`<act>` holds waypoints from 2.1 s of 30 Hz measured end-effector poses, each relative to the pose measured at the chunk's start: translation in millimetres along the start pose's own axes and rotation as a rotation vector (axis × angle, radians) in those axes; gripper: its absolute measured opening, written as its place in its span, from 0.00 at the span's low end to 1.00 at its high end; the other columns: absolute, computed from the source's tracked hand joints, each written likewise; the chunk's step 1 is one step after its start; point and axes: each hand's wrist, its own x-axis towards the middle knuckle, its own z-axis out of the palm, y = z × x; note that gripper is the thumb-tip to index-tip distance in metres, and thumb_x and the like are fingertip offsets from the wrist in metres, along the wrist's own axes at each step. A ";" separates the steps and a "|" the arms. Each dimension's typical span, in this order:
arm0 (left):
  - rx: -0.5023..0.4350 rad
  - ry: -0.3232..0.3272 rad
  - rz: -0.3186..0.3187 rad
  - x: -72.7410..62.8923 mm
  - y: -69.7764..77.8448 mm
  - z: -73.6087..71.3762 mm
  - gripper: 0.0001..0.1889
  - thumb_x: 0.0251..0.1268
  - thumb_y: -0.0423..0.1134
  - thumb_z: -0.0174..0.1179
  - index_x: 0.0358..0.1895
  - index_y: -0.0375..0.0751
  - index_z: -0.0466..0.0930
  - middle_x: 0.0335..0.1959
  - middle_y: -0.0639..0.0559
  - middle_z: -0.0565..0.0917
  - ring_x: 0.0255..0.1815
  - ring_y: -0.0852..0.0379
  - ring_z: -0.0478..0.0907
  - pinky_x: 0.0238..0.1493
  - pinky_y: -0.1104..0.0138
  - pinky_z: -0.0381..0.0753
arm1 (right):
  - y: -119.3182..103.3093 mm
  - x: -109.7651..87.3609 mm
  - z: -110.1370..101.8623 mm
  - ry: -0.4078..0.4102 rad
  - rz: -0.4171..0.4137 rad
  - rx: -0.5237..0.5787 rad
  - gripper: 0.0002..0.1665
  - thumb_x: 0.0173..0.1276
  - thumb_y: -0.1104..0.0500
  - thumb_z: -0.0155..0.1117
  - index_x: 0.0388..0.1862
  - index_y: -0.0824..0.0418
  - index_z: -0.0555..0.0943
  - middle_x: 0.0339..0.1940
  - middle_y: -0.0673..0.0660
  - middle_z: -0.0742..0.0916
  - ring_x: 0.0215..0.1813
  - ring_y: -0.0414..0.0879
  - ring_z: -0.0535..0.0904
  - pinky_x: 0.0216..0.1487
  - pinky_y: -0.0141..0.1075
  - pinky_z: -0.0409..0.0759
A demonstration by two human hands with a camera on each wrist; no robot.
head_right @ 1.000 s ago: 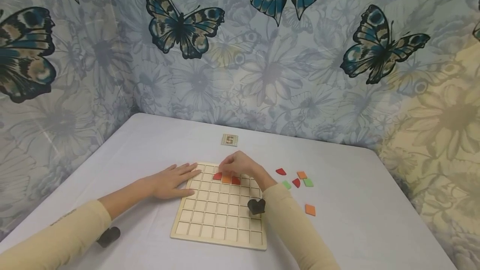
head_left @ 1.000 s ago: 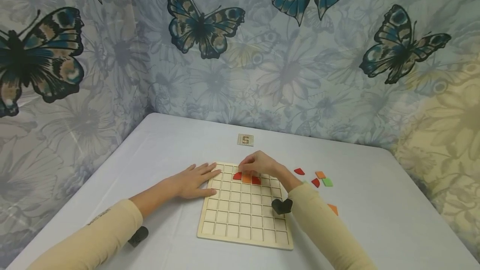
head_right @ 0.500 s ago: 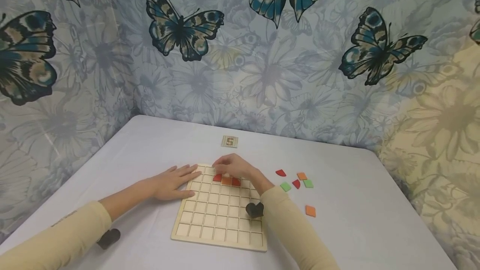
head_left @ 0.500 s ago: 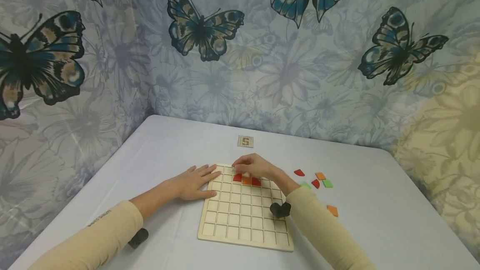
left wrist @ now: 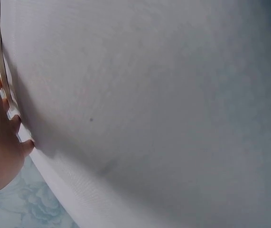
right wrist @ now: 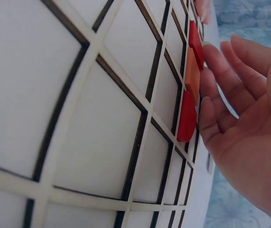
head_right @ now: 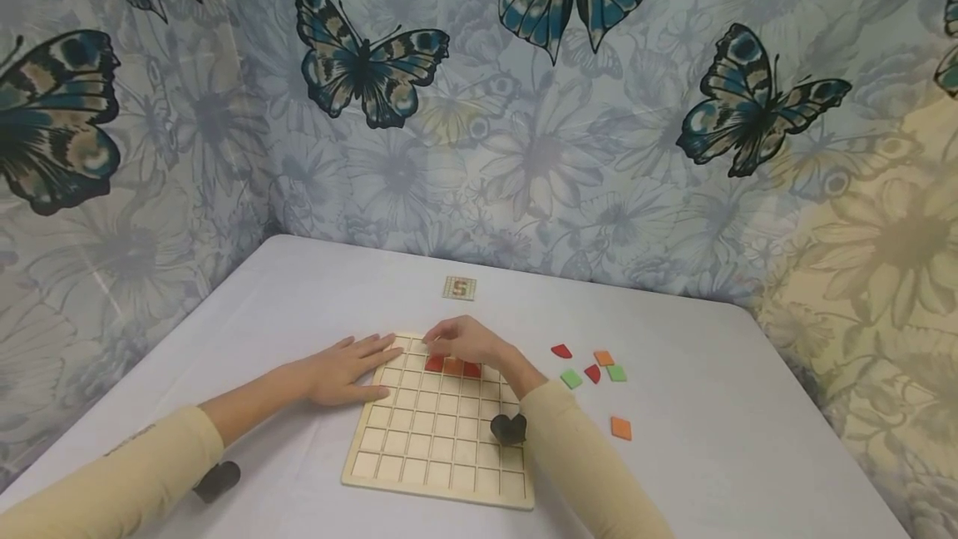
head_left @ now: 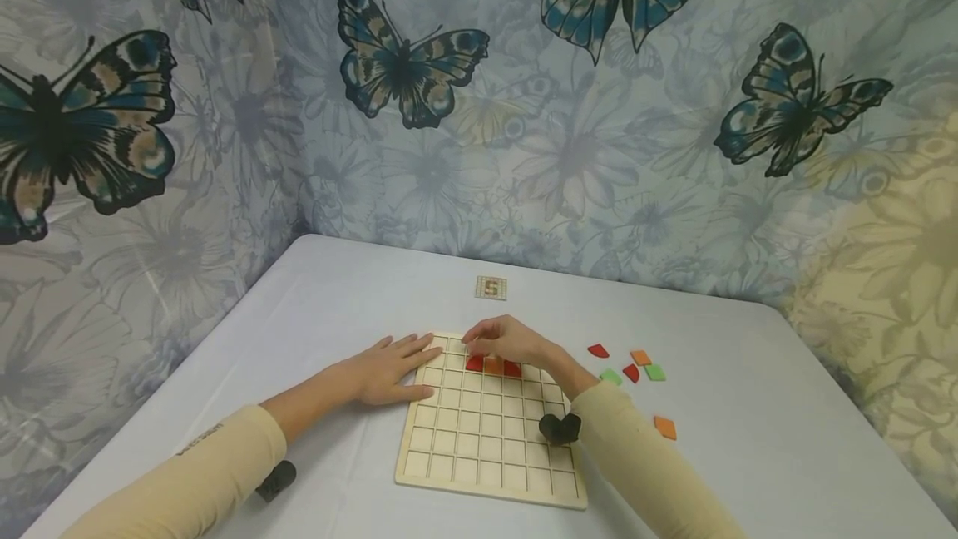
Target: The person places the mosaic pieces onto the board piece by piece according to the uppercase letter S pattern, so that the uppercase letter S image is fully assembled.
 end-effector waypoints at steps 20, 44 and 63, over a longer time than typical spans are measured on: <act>-0.009 -0.007 -0.010 -0.1 2.3 -1.8 0.39 0.68 0.68 0.40 0.77 0.51 0.50 0.76 0.49 0.48 0.75 0.46 0.44 0.69 0.46 0.45 | 6.3 -16.6 -20.8 0.091 0.012 0.154 0.22 0.74 0.54 0.55 0.58 0.69 0.76 0.43 0.58 0.84 0.45 0.51 0.79 0.48 0.43 0.77; -0.019 0.002 0.016 -0.8 -1.0 1.5 0.40 0.68 0.69 0.39 0.77 0.50 0.50 0.76 0.48 0.48 0.75 0.45 0.44 0.69 0.44 0.44 | 55.1 -109.5 -96.8 0.338 0.180 0.259 0.35 0.76 0.48 0.51 0.68 0.73 0.63 0.57 0.69 0.76 0.60 0.61 0.72 0.60 0.43 0.71; -0.029 0.008 0.029 -3.9 -0.9 -1.6 0.40 0.69 0.67 0.41 0.76 0.47 0.51 0.76 0.46 0.49 0.75 0.43 0.45 0.68 0.43 0.45 | 87.6 -156.3 -114.2 0.413 0.269 0.256 0.38 0.76 0.46 0.49 0.70 0.74 0.59 0.61 0.69 0.72 0.57 0.53 0.73 0.56 0.34 0.74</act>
